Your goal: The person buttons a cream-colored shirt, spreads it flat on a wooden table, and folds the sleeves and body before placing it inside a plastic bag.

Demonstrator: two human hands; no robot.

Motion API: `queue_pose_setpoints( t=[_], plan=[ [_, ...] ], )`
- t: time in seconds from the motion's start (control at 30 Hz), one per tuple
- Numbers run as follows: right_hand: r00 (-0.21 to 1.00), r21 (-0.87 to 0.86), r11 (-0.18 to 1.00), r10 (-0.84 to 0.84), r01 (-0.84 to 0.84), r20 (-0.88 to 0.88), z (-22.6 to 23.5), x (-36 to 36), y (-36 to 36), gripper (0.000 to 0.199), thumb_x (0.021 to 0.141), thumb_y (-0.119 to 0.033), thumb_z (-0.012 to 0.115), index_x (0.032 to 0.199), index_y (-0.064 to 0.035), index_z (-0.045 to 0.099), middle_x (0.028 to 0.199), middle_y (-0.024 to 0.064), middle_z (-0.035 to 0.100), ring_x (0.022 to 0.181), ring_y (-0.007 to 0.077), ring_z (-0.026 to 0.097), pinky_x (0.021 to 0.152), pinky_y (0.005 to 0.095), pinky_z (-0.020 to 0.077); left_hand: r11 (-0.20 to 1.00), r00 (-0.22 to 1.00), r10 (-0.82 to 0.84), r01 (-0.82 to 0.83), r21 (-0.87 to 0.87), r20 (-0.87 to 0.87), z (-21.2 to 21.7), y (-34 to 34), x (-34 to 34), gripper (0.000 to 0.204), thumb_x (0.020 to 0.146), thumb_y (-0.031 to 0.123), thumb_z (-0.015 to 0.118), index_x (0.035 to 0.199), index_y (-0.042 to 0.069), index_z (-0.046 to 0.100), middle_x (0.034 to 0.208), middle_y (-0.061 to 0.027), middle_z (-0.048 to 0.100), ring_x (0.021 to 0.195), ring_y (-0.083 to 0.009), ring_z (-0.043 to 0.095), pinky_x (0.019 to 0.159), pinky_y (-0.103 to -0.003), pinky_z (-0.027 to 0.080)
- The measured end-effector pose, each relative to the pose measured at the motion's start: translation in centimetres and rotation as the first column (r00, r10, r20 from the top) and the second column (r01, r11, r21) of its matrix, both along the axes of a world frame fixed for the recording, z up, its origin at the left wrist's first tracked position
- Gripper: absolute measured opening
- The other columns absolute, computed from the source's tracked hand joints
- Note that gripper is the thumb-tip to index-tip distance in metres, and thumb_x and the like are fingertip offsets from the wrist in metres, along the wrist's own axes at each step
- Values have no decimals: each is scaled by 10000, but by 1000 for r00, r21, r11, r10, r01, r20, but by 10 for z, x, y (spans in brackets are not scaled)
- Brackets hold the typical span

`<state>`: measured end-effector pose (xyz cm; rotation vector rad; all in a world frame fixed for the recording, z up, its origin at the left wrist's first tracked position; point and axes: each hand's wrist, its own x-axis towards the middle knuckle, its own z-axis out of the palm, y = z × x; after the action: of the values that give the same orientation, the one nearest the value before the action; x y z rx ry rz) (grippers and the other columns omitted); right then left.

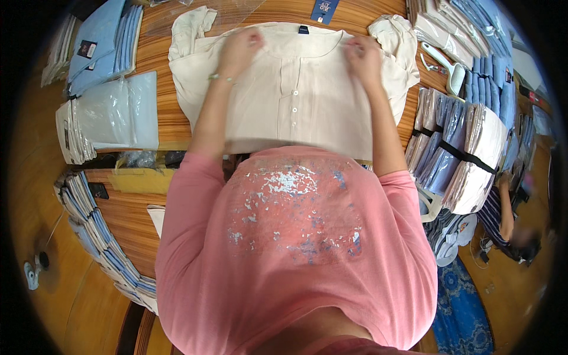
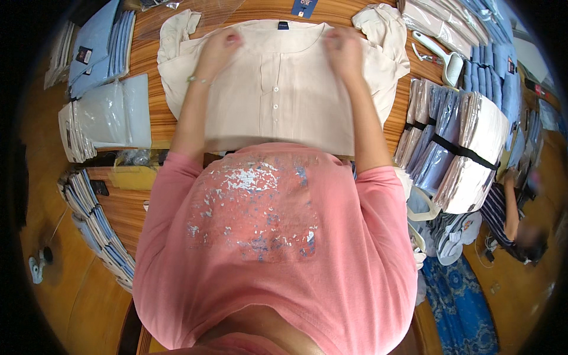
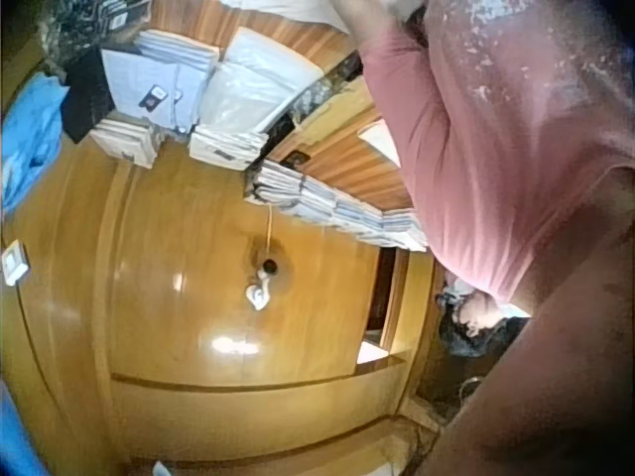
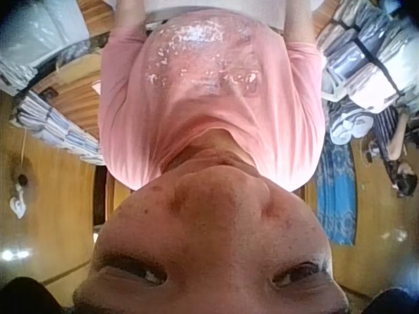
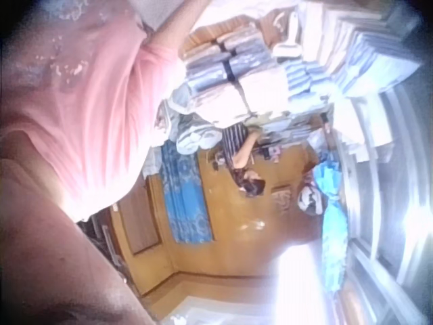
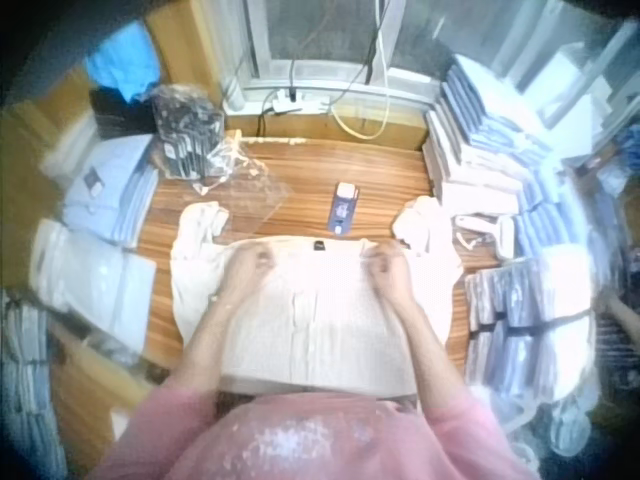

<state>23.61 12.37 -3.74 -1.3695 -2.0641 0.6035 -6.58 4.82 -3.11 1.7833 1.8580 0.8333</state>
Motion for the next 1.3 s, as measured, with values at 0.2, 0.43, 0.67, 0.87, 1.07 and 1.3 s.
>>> queue_pose_setpoints(
  t=[0.2, 0.43, 0.67, 0.87, 1.07, 1.3],
  plan=[
    [756, -7, 988, -112, 153, 645, 31, 74, 7, 291, 759, -226, 649, 1031, -122, 654, 1034, 90, 624, 966, 302, 567, 793, 404, 459, 959, 938, 115, -191, -208, -328, 8, -38, -64, 329, 695, 220, 728, 956, 70, 596, 847, -92, 640, 815, -291, 608, 725, -379, 467],
    [947, 78, 994, -103, 83, 305, 69, 106, -2, 235, 824, -246, 602, 996, -99, 664, 948, 152, 622, 862, 333, 596, 735, 403, 465, 944, 985, 127, -84, -318, 116, 65, -28, -86, 191, 796, 168, 671, 922, 61, 575, 738, -36, 600, 730, -133, 591, 585, -257, 438],
    [915, 378, 877, -375, 297, 152, 165, 119, -24, 187, 851, -213, 585, 972, -88, 652, 885, 141, 648, 807, 320, 616, 723, 355, 474, 972, 862, -41, -83, 221, 505, 135, 63, -67, 151, 913, 167, 534, 981, 32, 534, 703, -18, 567, 615, -99, 551, 565, -227, 455],
    [840, 743, 393, -282, 541, -463, 329, 188, -9, 172, 899, -145, 542, 909, 10, 616, 799, 53, 641, 692, 112, 549, 638, 257, 445, 670, 849, -389, -5, 742, 357, 279, 174, -8, 161, 951, 193, 455, 955, 36, 488, 842, -17, 493, 783, -121, 460, 738, -250, 398],
    [792, 586, 671, -3, 454, -610, 387, 110, -109, 174, 941, -145, 485, 933, 2, 578, 831, 0, 574, 710, 53, 477, 631, 202, 382, 692, 482, -603, -81, 717, 636, 281, 155, -53, 193, 948, 163, 463, 1080, 25, 490, 1056, -112, 560, 987, -197, 536, 909, -327, 423],
    [733, -330, 694, 420, -639, -535, 244, -103, -189, 325, 968, -248, 403, 1199, -37, 493, 1070, 117, 570, 985, 213, 529, 881, 326, 415, 953, 521, 54, -280, 111, 852, 102, 97, -257, 367, 930, 314, 512, 1217, 171, 334, 1165, -88, 490, 982, -227, 544, 786, -342, 488]
  ],
)
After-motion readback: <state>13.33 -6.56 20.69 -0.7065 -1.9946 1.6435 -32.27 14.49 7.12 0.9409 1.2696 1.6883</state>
